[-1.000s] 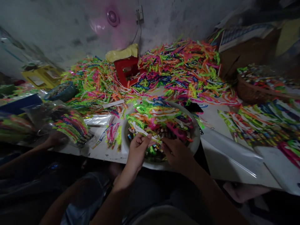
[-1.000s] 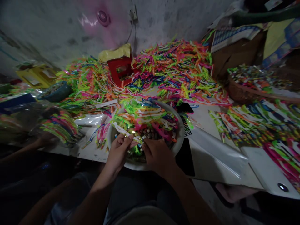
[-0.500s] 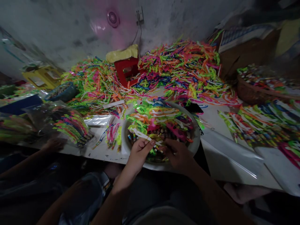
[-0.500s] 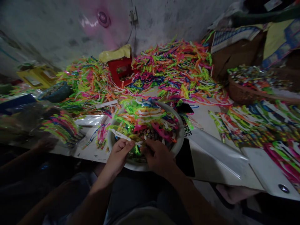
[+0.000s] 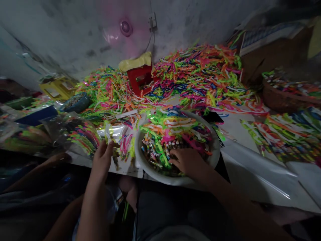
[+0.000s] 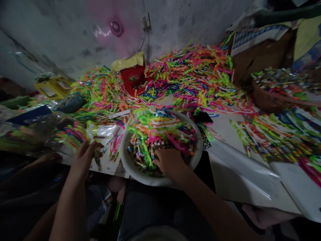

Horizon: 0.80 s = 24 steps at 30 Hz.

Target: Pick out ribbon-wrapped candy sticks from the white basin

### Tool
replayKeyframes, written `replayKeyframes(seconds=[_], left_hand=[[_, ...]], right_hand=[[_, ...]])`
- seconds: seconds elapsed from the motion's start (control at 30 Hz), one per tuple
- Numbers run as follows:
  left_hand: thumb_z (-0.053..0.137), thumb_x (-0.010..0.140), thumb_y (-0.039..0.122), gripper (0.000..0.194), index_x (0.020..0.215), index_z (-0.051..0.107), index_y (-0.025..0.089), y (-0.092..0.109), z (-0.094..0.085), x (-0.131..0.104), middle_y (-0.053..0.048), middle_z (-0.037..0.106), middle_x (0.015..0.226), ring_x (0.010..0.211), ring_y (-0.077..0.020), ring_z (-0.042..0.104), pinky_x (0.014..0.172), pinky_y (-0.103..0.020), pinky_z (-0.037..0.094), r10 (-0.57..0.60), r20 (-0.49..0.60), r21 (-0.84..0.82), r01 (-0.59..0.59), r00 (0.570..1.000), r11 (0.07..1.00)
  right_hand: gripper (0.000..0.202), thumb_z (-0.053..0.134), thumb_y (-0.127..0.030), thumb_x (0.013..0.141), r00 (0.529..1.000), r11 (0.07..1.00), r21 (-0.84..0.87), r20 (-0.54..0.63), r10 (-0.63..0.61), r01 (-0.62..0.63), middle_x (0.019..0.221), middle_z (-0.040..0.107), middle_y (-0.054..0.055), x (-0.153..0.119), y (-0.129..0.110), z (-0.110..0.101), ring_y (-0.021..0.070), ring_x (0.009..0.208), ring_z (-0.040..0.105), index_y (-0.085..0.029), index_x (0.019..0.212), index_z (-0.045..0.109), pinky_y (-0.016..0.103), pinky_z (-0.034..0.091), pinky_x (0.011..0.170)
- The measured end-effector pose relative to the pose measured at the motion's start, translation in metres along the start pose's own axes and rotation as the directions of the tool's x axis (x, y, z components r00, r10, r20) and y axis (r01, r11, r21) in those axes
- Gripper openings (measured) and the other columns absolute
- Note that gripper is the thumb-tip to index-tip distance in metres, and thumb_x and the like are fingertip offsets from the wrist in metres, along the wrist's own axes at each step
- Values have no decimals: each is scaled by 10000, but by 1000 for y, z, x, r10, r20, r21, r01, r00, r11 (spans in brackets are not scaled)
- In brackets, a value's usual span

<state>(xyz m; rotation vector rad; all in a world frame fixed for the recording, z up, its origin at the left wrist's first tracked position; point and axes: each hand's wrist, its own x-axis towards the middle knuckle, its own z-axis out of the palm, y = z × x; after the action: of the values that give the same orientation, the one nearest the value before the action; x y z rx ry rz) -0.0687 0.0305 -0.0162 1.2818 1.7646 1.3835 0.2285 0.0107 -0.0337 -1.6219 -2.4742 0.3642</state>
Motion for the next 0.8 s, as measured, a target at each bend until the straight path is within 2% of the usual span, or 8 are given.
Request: replayKeyframes(seconds=[0.1,0.2,0.27,0.33,0.4,0.47,0.63,0.8], left_hand=[[530,793,398,554,1274,465,131,-29,-11,24,-127,643,1001,778,-227,626,719,-355,492,78,-14,549,-58,997,834],[519,799,314,434,1188,534,122,-34,4,22,-172,586,1156,1087,-291,543,932,-436,414,285,114,683,-283,952,673],[497,821,272,359,1157,550,159,-22,25,8,-140,582,1165,1113,-256,524,970,-425,393,446,288,560,-527,847,639],[482,828,197,341,1163,548,197,-4,50,-8,-105,571,1180,1135,-224,495,995,-416,367,551,482,397,-731,681,555],[486,795,102,421,1193,534,229,12,72,-21,-77,537,1242,1192,-213,435,1025,-414,326,525,679,273,-840,513,469],[484,750,32,520,1223,515,247,23,88,-28,-59,536,1251,1197,-220,416,1027,-427,308,431,798,229,-873,421,430],[472,730,0,482,1124,591,252,28,97,-28,-61,568,1167,1061,-262,462,878,-434,380,332,845,311,-890,420,335],[519,720,23,302,917,656,207,22,75,-29,-71,508,1033,971,-223,462,855,-375,400,496,726,282,-864,476,416]], right_hand=[[223,573,-357,843,999,998,-56,32,8,-7,831,688,84,1,-8,0,267,792,655,-205,1000,614,298,424,643],[227,570,-332,838,998,997,-65,42,38,-35,788,685,90,4,-16,-2,268,754,661,-198,1019,602,289,428,606],[242,552,-326,846,997,996,-72,40,63,-60,781,679,107,7,-18,-2,272,751,659,-171,1028,587,293,431,604],[296,527,-317,859,997,995,-75,33,75,-73,801,676,110,10,-17,0,264,750,657,-165,1113,539,292,430,612],[345,492,-276,875,998,997,-56,22,50,-49,857,675,99,11,-15,3,242,777,654,-191,1208,472,278,422,634],[330,453,-224,886,1000,1000,-17,13,-3,3,926,668,83,11,-13,6,221,838,643,-225,1215,470,262,410,666],[238,463,-156,849,997,994,90,-30,-67,69,942,657,62,8,-8,10,205,858,623,-214,1059,559,250,382,667],[233,563,-142,791,989,940,328,-137,-52,94,943,644,45,5,1,14,174,873,596,-189,1019,579,237,389,719]])
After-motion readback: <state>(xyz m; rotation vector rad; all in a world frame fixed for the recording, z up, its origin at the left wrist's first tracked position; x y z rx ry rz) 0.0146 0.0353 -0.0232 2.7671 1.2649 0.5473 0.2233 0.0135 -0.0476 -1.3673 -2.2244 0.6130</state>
